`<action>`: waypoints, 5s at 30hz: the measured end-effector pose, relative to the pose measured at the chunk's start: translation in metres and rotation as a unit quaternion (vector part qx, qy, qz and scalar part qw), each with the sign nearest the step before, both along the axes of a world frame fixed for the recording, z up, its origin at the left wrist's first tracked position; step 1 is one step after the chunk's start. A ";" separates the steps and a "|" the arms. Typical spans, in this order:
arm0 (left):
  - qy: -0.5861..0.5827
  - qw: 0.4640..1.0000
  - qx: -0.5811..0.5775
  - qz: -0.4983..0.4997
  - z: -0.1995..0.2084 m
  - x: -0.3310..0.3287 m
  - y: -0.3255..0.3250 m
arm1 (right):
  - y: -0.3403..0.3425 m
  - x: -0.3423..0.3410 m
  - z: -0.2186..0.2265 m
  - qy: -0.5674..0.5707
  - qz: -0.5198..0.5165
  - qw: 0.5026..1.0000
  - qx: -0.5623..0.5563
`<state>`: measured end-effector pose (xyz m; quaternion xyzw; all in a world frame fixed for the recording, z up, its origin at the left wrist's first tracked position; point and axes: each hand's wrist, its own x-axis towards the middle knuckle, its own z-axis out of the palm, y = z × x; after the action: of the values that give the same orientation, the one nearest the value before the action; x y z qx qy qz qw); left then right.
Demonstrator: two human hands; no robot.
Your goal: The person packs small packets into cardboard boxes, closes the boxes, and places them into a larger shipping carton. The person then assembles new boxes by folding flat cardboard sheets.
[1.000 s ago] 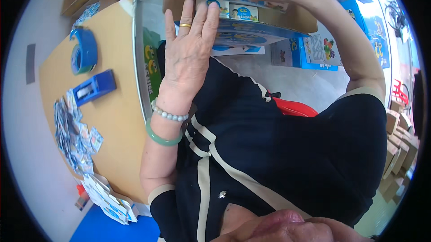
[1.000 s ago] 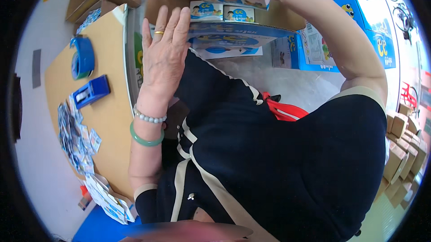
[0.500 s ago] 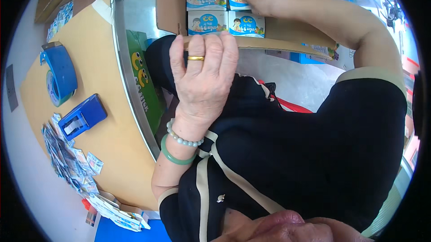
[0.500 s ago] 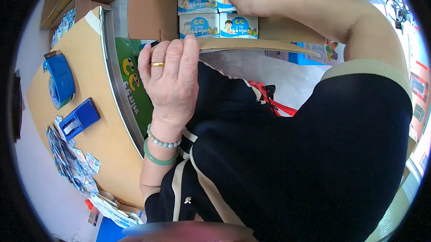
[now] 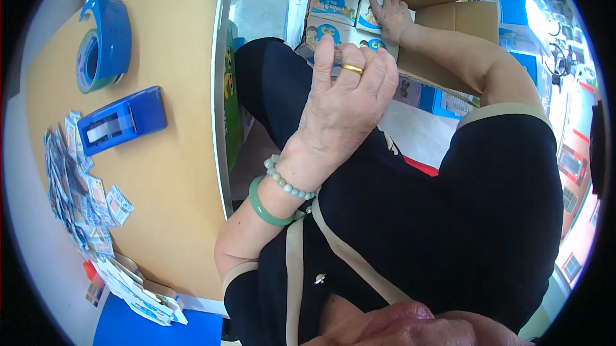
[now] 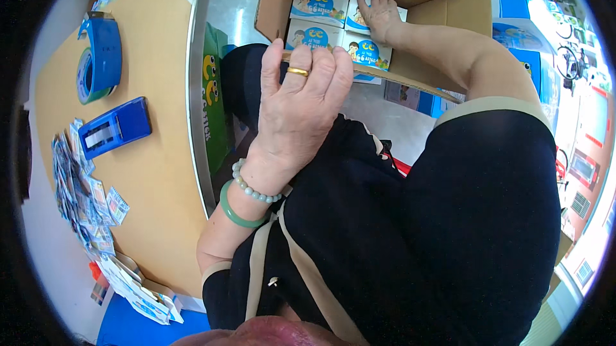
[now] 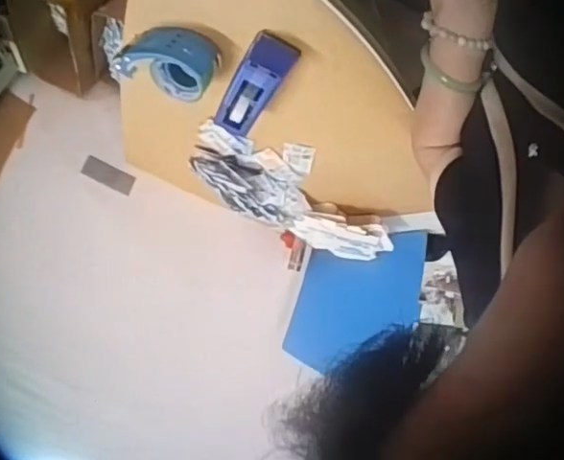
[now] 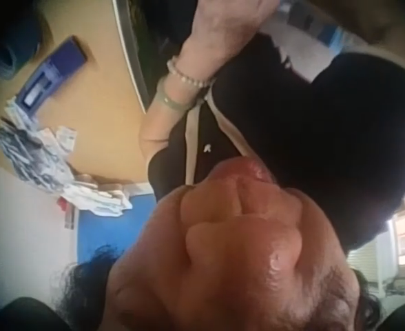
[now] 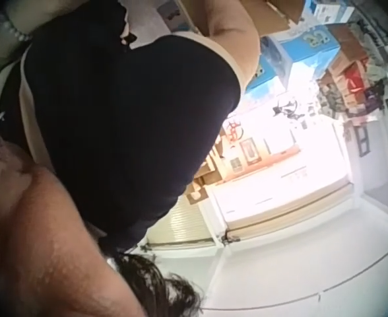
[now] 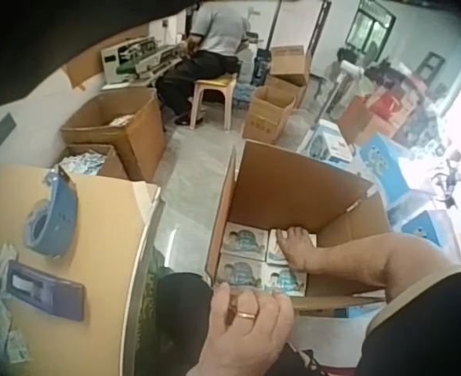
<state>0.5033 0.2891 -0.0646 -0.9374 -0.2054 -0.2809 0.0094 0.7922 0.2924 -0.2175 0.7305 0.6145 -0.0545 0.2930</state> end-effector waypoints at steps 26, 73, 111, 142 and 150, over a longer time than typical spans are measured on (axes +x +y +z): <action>-0.078 0.965 -0.122 0.217 0.013 -0.182 -0.067 | 0.039 0.045 -0.101 0.279 -0.020 0.943 -0.182; 0.044 0.782 0.083 0.616 0.007 -0.412 -0.303 | -0.004 -0.548 0.159 0.743 0.026 0.609 -0.275; 0.288 0.536 0.084 0.789 0.137 -0.496 -0.221 | 0.047 -0.395 0.116 0.933 -0.175 0.289 -0.122; -0.769 0.402 -0.443 0.227 0.066 -0.372 -0.168 | -0.023 -0.397 0.236 0.920 0.139 0.359 0.078; -0.751 0.498 -0.418 0.112 0.093 -0.393 -0.188 | -0.006 -0.399 0.253 0.836 0.287 0.452 0.116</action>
<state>0.1103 0.1011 0.0283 -0.2369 -0.3314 -0.7573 -0.5105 0.3927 0.2862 0.0359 0.1423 0.7389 -0.4801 -0.4508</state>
